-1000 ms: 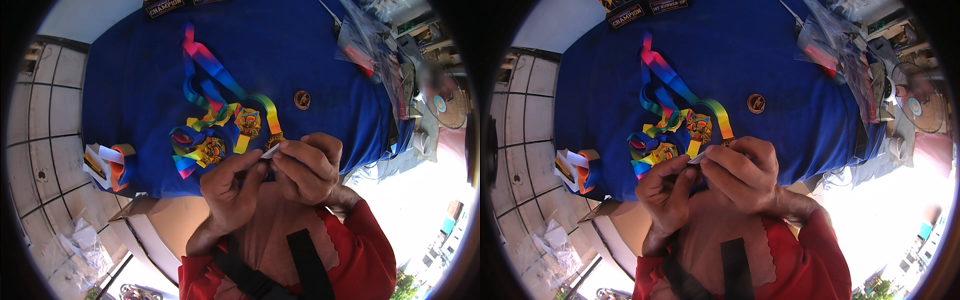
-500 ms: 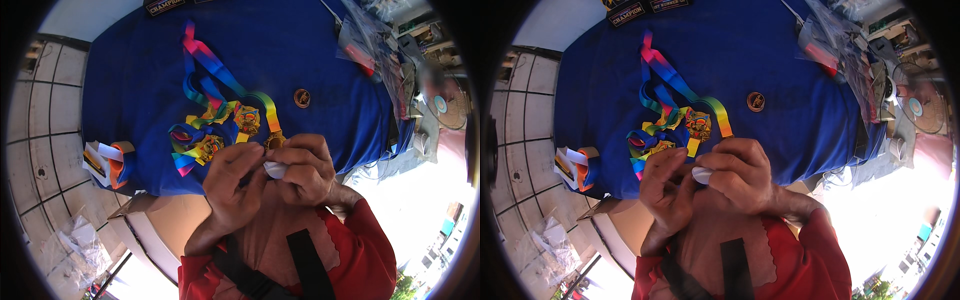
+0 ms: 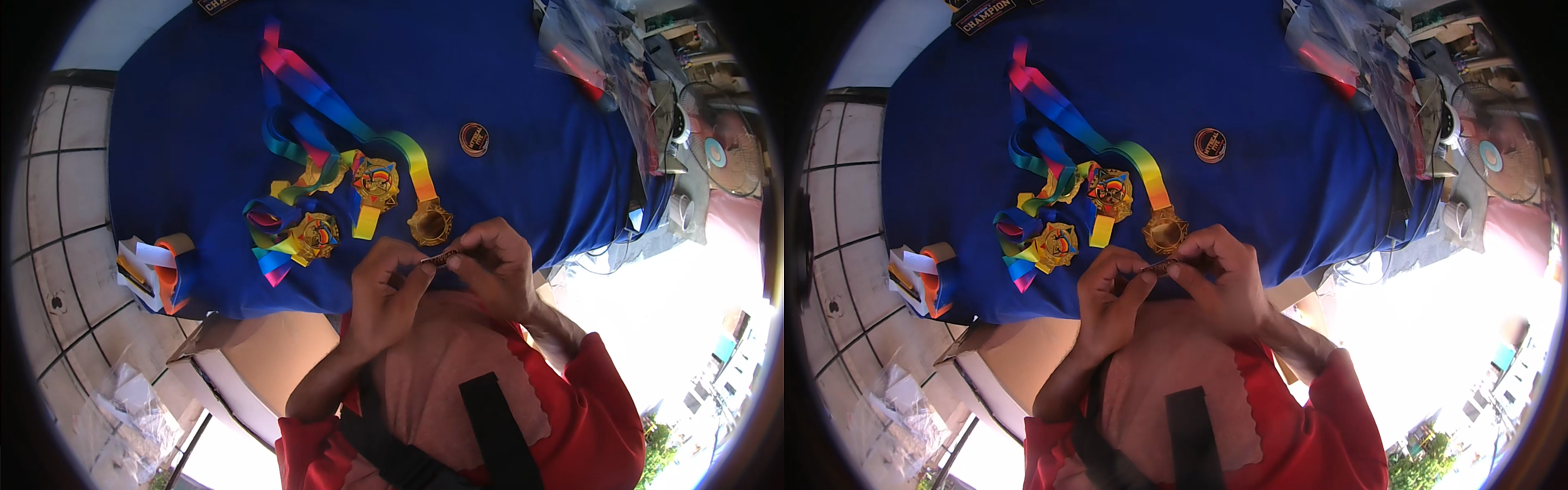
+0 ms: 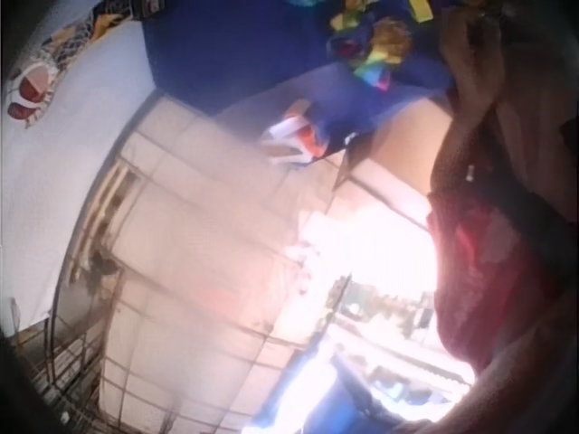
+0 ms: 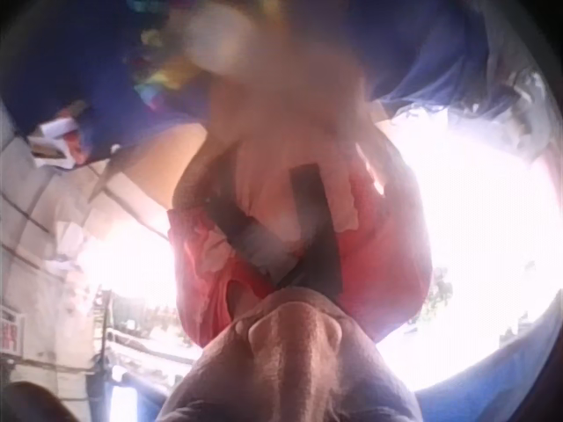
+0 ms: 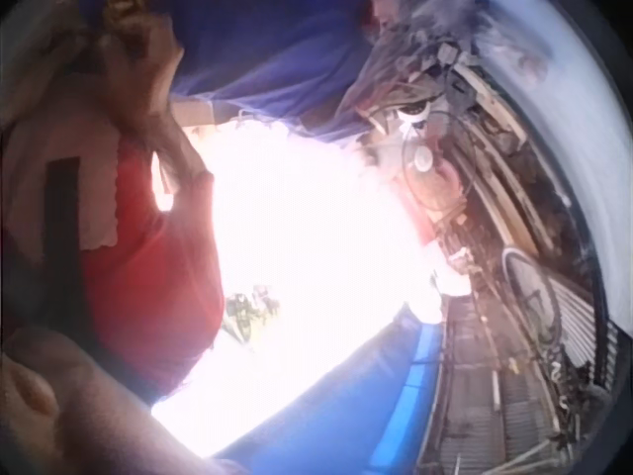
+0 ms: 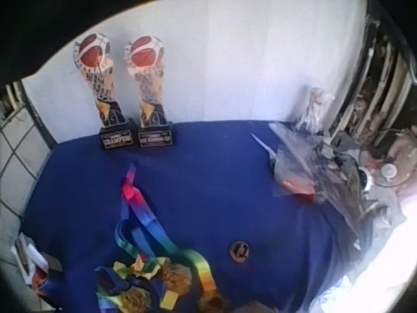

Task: The person assembles medals by attaching circular inserts to gold medallions and threading colorful ribbons through them. They handle each medal individually, securing the insert and ribbon, then place the finished medals on a blue table.

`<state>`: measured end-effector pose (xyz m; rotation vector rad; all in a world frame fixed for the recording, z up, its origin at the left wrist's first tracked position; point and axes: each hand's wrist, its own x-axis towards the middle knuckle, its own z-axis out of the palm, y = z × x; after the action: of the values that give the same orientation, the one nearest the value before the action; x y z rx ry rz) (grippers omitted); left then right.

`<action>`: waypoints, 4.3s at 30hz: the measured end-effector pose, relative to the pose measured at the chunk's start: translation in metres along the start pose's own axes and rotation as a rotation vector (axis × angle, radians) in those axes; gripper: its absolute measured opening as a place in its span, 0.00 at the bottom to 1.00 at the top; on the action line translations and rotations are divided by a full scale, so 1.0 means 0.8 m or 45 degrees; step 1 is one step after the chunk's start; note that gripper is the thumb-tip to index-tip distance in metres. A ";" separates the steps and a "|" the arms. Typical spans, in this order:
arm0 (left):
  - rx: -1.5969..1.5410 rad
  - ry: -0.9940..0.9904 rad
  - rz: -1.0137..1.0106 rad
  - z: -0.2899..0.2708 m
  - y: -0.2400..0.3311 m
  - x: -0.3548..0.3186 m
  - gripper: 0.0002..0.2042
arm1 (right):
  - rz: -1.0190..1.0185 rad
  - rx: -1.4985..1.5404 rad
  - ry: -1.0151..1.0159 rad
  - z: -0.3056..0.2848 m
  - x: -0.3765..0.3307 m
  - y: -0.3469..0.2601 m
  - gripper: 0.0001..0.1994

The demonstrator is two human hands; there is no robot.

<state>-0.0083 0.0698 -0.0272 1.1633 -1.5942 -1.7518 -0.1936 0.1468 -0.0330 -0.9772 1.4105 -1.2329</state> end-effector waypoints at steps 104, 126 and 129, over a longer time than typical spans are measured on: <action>0.691 0.076 -0.342 0.007 -0.038 0.046 0.14 | 0.046 -0.477 0.252 0.031 0.021 0.052 0.06; 0.712 0.063 -0.268 0.005 -0.038 0.046 0.14 | 0.043 -0.505 0.251 0.030 0.021 0.052 0.07; 0.707 0.067 -0.266 0.006 -0.038 0.046 0.14 | 0.040 -0.504 0.257 0.030 0.021 0.052 0.07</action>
<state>-0.0258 0.0479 -0.0663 1.6645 -2.0608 -1.4111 -0.1716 0.1324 -0.0768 -1.1115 1.8702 -1.0723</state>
